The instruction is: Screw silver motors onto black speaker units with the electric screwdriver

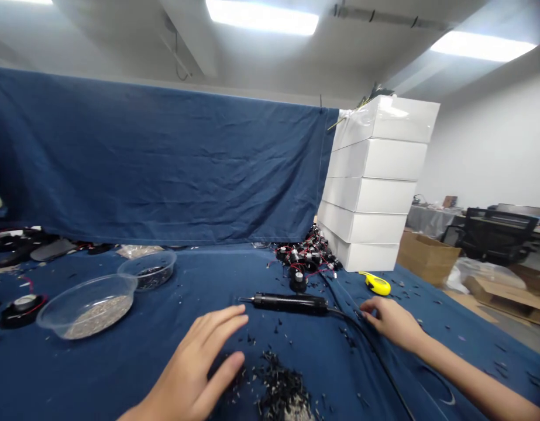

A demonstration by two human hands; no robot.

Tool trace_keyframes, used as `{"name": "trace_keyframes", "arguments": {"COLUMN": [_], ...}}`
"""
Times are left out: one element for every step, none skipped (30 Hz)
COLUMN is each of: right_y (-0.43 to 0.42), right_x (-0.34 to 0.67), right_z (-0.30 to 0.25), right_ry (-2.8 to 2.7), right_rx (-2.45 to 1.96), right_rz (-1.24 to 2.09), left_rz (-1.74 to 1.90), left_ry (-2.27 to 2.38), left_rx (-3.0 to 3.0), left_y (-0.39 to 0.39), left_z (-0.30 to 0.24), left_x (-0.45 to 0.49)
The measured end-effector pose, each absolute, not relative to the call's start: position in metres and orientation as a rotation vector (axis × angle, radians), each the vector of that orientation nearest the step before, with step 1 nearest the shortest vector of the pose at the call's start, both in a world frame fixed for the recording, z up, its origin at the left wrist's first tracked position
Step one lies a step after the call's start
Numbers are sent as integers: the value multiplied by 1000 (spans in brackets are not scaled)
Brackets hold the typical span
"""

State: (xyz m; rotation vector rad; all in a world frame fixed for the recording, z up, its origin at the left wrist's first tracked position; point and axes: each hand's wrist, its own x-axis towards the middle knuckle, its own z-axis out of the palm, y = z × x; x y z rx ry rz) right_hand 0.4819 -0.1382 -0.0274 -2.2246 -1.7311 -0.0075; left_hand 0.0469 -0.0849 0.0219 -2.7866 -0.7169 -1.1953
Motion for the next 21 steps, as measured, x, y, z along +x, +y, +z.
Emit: {"name": "trace_keyframes", "arguments": {"right_y": [-135,-132,-129,-127,-124,-122,-120,-119,-118,-118,-118,-119,-120,-121,-122,-123,-124,-124,-124,-124,-123], "right_x": [483,485,486,487,488,488,488,488,486,485,482,479,475,472,469,465,463,461,459,458,457], "right_z": [-30,-32,-34,-35,-36,-37,-37,-37,-37,-38,-38,-38,-38,-38,-37,-37,-36,-35,-34,-34,-33], "right_ry": [-1761,-1797,-1841,-1889,-1937,-1982,-2021,-2054,-2080,-2099,-2112,-2119,-2123,-2126,-2129,-2134,-2141,-2149,-2158,-2166,-2171], "right_rx": [-2252,-2270,-2279,-2280,-2278,-2276,-2278,-2284,-2294,-2307,-2320,-2334,-2348,-2360,-2370,-2378,-2385,-2390,-2395,-2401,-2410], "right_rz": [-2,5,15,25,32,36,35,29,18,2,-21,-47,-75,-102,-126,-146,-161,-172,-182,-188,-195], "left_rz": [-1165,-1145,-1138,-1142,-1146,-1151,-1155,-1157,-1162,-1170,-1179,-1191,-1206,-1223,-1236,-1246,-1256,-1261,-1262,-1259,-1257], "left_ry": [-813,-908,-989,-1060,-1107,-1137,-1158,-1172,-1180,-1188,-1199,-1217,-1238,-1261,-1284,-1301,-1312,-1313,-1310,-1299,-1287], "left_rx": [-2823,-2851,-2870,-2879,-2886,-2891,-2893,-2895,-2896,-2899,-2906,-2918,-2931,-2945,-2957,-2965,-2968,-2972,-2979,-2990,-3001], "left_y": [-74,-63,-54,-46,-40,-36,-32,-29,-26,-24,-22,-20,-19,-18,-17,-17,-16,-17,-17,-18,-19], "left_z": [18,14,9,4,-1,-5,-9,-12,-15,-17,-18,-18,-19,-18,-18,-18,-17,-17,-16,-16,-16], "left_x": [50,53,55,56,57,57,57,57,57,56,56,55,55,55,54,54,53,53,53,53,52]}}
